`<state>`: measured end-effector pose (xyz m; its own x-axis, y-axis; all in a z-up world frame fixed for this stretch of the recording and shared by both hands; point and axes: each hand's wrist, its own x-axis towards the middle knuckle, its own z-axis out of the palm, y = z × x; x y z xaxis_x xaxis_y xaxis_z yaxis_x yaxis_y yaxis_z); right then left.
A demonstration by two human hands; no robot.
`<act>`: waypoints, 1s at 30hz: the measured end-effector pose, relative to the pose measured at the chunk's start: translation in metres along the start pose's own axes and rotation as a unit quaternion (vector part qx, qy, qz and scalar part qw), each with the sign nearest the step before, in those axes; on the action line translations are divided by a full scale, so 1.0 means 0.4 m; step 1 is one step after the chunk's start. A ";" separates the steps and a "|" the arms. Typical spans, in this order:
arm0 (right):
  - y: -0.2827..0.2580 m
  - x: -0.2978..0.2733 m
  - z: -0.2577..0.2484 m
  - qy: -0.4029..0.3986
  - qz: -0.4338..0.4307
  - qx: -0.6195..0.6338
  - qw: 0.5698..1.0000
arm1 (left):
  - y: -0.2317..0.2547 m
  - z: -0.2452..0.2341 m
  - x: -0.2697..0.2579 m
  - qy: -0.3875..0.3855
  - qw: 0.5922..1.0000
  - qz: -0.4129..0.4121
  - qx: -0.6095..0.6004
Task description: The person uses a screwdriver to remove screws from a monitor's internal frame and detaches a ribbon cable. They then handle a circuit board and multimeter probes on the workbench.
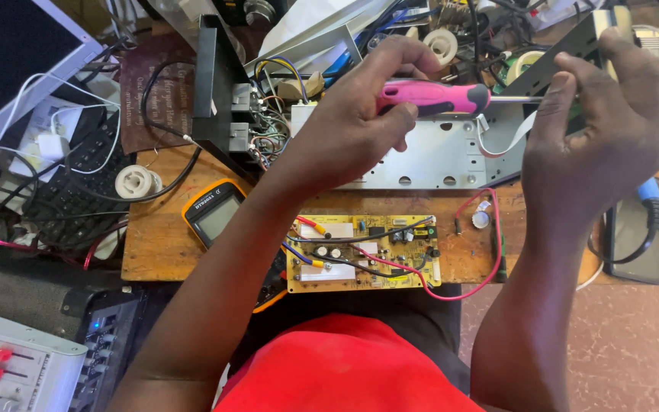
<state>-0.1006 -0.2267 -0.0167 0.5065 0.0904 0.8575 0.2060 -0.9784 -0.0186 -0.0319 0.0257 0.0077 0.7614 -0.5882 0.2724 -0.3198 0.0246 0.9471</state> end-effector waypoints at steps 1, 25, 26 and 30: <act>0.001 -0.002 -0.004 -0.007 0.005 0.007 1.000 | -0.011 0.002 0.000 -0.007 0.998 0.003 -0.061; 0.005 0.006 -0.031 -0.039 0.027 0.009 0.999 | -0.035 -0.012 0.019 -0.024 0.995 0.057 -0.081; 0.003 0.007 -0.031 -0.041 0.028 0.009 0.999 | -0.037 -0.015 0.022 -0.024 0.995 0.056 -0.082; 0.004 0.016 -0.054 -0.066 0.009 0.025 0.997 | -0.047 -0.012 0.024 0.026 0.990 0.136 0.030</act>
<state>-0.1152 -0.2317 -0.0002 0.6163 0.0995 0.7812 0.2357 -0.9698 -0.0624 -0.0159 0.0235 -0.0067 0.6697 -0.5248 0.5254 -0.5486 0.1272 0.8263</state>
